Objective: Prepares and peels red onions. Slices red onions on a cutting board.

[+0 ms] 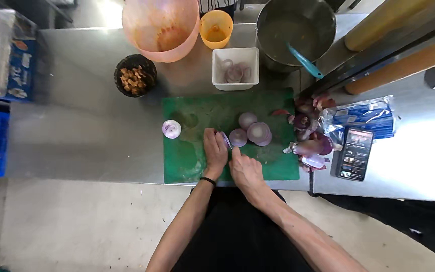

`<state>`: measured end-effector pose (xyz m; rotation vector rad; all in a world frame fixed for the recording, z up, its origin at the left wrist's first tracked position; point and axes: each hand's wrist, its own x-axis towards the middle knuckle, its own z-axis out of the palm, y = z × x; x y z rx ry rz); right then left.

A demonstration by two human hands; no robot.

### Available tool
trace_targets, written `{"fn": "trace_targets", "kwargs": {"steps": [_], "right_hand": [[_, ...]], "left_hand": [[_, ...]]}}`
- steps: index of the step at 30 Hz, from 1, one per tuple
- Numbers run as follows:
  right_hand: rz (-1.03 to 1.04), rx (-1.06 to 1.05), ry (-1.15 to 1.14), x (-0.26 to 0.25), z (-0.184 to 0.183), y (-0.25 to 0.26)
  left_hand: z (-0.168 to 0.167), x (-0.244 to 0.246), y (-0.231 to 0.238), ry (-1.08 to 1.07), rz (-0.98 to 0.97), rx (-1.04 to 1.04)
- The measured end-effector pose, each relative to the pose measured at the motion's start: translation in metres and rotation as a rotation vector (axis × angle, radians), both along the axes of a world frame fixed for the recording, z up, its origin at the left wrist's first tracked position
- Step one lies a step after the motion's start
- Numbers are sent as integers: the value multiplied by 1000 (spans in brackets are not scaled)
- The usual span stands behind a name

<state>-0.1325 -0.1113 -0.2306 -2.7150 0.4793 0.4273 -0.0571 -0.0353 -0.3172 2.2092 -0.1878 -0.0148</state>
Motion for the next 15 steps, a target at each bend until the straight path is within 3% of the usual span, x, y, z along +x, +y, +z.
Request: {"fn": "trace_targets", "kwargs": {"steps": [4,7,11,15], "right_hand": [[-11,13,155,-9,25,2],[-26,16,161,-14,23,5],[-47,-11,97,-19,7,9],[-33,-15,-121,-29,-14,8]], "left_hand": [[-13,-28,10,-217,-116,11],[-19,-30,11,-343,-166,19],[-24,-27,10,-384,-148,4],[-24,-27,9,-386,-128,25]]}}
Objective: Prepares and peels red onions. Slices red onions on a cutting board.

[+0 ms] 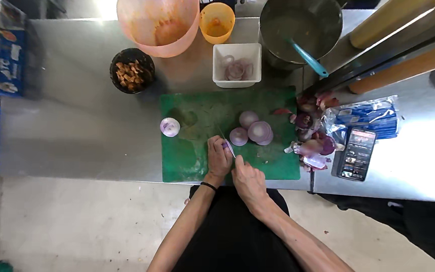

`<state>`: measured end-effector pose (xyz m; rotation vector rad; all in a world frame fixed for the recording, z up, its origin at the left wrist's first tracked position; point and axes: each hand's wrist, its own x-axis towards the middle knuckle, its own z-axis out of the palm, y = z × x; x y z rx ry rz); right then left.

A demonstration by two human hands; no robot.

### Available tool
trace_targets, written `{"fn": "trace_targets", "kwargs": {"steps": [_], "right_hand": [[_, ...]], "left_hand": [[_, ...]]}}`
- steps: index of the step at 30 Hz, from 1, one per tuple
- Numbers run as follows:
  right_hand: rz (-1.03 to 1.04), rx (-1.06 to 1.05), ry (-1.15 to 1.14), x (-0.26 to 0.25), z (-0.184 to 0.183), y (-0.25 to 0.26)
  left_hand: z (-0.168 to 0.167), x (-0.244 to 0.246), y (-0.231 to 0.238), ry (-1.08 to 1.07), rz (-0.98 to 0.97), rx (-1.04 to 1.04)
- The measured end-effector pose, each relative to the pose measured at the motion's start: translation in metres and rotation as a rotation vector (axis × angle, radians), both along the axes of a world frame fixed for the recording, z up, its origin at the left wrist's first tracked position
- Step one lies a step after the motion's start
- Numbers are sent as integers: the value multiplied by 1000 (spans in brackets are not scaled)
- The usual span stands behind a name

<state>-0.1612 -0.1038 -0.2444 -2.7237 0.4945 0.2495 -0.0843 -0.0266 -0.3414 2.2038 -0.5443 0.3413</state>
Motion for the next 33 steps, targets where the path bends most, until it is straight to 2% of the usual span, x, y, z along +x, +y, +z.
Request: {"fn": "trace_targets", "kwargs": {"steps": [7,18,27,33], "right_hand": [[-2,-40,51,-16,11,-2],[33,-20,-17,-17,-6,-7],[50,-5,23,3,-5,-10],[49,29,81,15,-3,-11]], "left_hand": [[-4,0,-3,-20,-3,-47],[-5,4,-3,14,-1,-77],[10,11,-8,180,53,-95],[29,18,-13,401,137,-1]]}}
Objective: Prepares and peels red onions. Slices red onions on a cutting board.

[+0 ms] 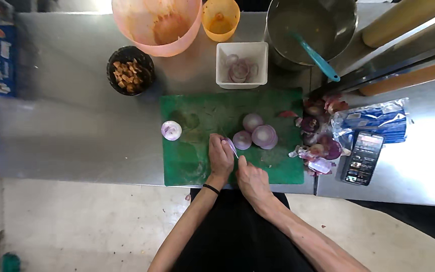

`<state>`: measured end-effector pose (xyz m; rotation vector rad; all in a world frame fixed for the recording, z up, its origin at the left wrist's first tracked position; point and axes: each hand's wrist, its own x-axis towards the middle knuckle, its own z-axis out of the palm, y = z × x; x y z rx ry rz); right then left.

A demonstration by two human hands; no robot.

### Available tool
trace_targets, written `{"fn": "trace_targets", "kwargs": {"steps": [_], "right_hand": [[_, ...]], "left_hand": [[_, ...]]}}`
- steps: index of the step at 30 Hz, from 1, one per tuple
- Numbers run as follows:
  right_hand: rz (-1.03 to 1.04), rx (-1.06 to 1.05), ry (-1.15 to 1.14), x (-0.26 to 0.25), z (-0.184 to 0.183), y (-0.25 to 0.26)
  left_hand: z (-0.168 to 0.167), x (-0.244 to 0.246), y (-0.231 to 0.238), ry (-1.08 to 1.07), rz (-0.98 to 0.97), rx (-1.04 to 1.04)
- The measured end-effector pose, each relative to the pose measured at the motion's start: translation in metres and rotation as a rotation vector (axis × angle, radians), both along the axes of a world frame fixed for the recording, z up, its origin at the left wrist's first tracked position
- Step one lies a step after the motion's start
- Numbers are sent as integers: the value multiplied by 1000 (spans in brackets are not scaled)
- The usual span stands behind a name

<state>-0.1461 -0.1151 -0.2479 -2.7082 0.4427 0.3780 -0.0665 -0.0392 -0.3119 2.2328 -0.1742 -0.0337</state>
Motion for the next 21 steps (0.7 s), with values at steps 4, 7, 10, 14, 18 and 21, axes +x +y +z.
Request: {"fn": "trace_targets", "kwargs": {"steps": [4,7,10,14,18,21], "right_hand": [[-4,14,77,10,4,0],[-5,-6,108,15,4,0],[-17,-14,148,20,18,5],[-2,-25,240,23,33,9],[5,-13,255,20,35,9],[4,-20,131,13,24,9]], "left_hand": [[22,6,-1,262,29,55],[22,14,-6,253,56,71],[6,2,7,20,-33,55],[-22,-15,24,-355,-162,72],[-22,-19,21,-419,-176,84],[-31,-10,15,-497,-106,54]]}}
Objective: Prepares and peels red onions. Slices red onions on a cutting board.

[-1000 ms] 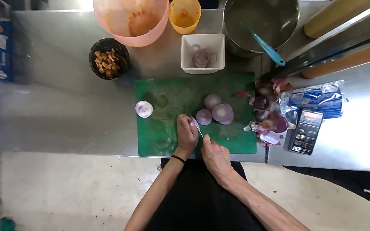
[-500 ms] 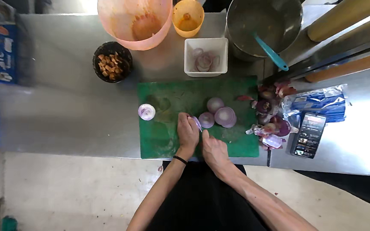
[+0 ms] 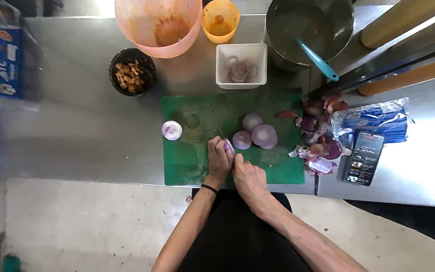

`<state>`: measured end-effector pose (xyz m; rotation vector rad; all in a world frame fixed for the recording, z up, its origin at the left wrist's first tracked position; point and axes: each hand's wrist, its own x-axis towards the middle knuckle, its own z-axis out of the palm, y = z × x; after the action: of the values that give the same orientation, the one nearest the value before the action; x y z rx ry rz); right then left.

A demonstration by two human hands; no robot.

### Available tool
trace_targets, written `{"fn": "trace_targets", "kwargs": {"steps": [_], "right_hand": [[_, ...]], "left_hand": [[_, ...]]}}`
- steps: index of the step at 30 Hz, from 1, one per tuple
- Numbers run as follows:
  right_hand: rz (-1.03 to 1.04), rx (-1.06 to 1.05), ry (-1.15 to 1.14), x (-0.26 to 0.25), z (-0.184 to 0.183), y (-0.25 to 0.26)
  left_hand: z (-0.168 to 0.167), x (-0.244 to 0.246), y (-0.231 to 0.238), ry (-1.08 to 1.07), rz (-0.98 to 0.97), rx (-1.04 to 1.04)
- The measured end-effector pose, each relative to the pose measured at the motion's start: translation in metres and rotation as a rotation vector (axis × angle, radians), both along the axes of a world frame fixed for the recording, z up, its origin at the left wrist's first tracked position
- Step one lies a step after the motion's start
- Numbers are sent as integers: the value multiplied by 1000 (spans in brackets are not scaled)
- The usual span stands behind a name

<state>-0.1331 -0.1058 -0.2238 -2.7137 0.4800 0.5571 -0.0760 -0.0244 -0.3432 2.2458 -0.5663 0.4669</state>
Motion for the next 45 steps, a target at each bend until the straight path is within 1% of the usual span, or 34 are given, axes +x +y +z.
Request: {"fn": "trace_targets", "kwargs": {"steps": [1,3,7,11,20,24,27,29,40,43,45], "right_hand": [[-3,-10,-51,-6,-6,0],[-10,-35,-82,-17,-14,1],[-23,-43,-1,-35,-8,-1],[-22,-19,-40,-38,-15,-2],[-5,12,-98,-26,-25,-6],[-22,53,-31,-18,-23,-4],[-27,37,-67,-17,-28,-3],[-29,27,-69,-13,-29,-2],[-7,47,-74,-1,-26,-3],[-19,45,4,2,-19,-2],[-25,42,35,5,-12,-1]], "left_hand": [[0,1,-1,13,6,-9],[0,2,-1,50,13,-16],[-1,-1,-1,-1,-10,14],[-1,-1,-1,-1,-17,11],[7,8,-6,157,-1,-72],[9,10,-5,210,13,-113],[9,10,-7,207,29,-105],[12,11,-8,241,41,-94],[20,17,-5,343,45,-108],[20,17,-2,328,24,-87],[16,17,2,254,-12,-57]]}}
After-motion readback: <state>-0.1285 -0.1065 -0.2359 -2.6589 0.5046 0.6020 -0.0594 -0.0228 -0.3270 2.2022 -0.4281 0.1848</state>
